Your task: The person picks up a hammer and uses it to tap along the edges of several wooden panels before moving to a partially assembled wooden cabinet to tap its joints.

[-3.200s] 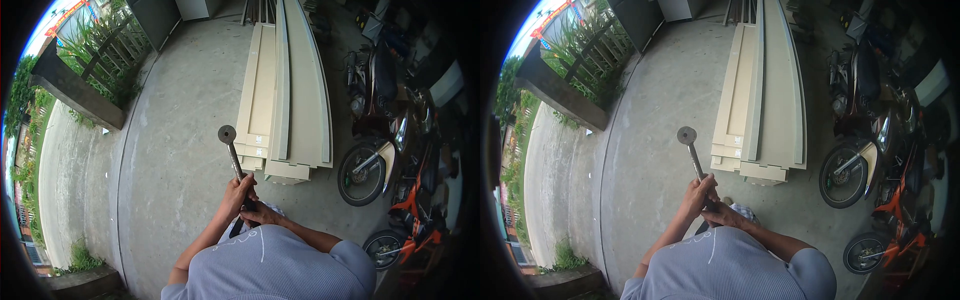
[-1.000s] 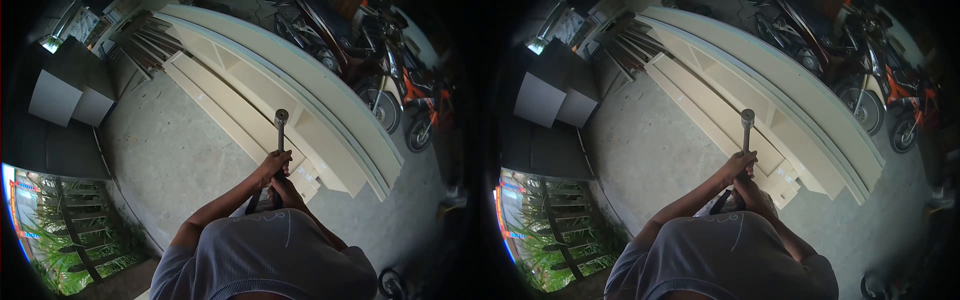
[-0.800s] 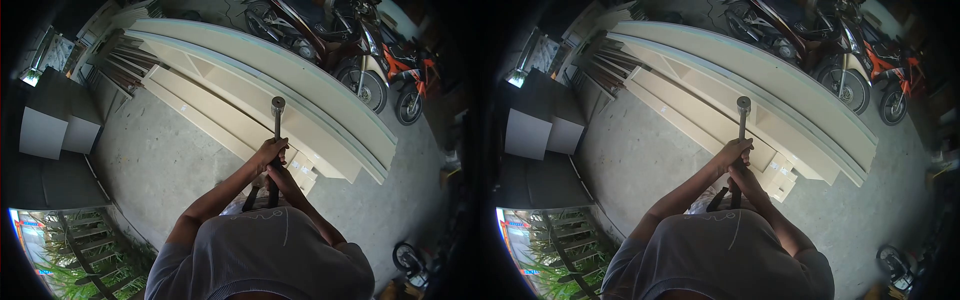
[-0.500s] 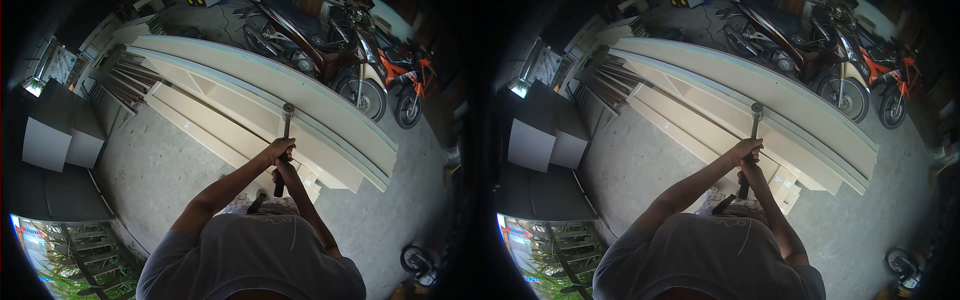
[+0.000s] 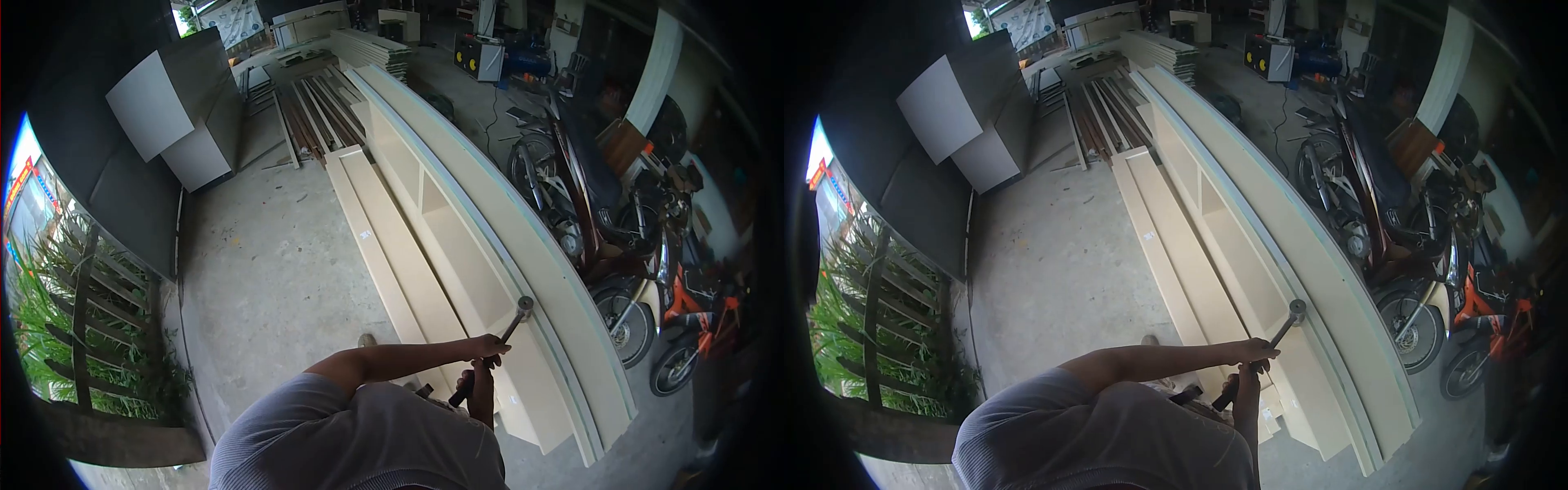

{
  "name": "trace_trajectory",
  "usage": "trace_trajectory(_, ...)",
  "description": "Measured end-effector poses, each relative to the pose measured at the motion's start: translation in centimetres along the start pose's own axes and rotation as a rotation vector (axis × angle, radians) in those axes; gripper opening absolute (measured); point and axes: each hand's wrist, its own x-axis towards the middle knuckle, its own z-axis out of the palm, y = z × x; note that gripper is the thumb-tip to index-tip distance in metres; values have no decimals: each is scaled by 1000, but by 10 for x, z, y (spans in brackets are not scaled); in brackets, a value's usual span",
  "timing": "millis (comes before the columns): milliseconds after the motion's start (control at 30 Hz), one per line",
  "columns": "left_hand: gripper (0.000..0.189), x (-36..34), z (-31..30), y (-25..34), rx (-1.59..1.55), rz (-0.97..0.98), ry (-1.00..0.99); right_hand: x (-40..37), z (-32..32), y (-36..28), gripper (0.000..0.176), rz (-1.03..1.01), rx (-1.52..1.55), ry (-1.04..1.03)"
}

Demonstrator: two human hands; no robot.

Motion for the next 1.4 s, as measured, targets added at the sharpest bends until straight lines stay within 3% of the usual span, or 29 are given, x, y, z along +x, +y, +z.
trace_trajectory(100, 56, -23, -5, 1, 149, 172, -17, -6, 14, -7, 30, -3, 51, 33)
trace_trajectory(133, 60, -27, -5, 4, 179, 72, -62, -3, 15, -6, 30, -4, 50, 29)
trace_trajectory(200, 61, -34, 0, 2, 79, 93, -66, 1, 13, -4, 29, 42, 203, -11)
trace_trajectory(400, 64, -62, 6, 23, -13, 1, -70, 2, 14, -2, 31, 3, 221, -50)
trace_trajectory(633, 72, -76, 12, 16, 70, 79, 9, 5, 1, 11, 37, -27, 262, -67)
trace_trajectory(700, 74, -93, 15, 20, 64, 35, 24, 7, -4, 12, 39, -70, 259, -255)
trace_trajectory(733, 76, -97, 16, 19, 57, -12, 39, 9, -3, 14, 39, -71, 255, -254)
trace_trajectory(800, 82, -75, 13, -23, 11, 39, 76, 10, 6, 17, 39, -18, 354, -59)
trace_trajectory(900, 85, -70, 5, -41, 153, 115, 143, 18, -2, 27, 42, -62, 427, -170)
trace_trajectory(1033, 87, -78, -1, -36, 236, 15, 197, 11, 17, 17, 47, -107, 394, -200)
trace_trajectory(1100, 84, -77, -4, -41, 197, -5, 197, 10, 23, 11, 49, -151, 98, -219)
trace_trajectory(1133, 84, -82, -6, -34, 197, 0, 203, 18, 17, 19, 49, -154, 94, -226)
trace_trajectory(1200, 82, -108, -8, 0, 207, -46, 76, 36, 6, 39, 54, -282, -258, -113)
trace_trajectory(1233, 79, -121, -16, 23, 233, -126, -71, 39, 5, 41, 54, -283, -261, -123)
trace_trajectory(1333, 78, -118, -21, 4, 181, -21, 14, 33, 15, 26, 58, -161, -166, -105)
trace_trajectory(1400, 76, -109, -28, -5, 120, -54, 31, 45, -6, 29, 59, -173, -485, -294)
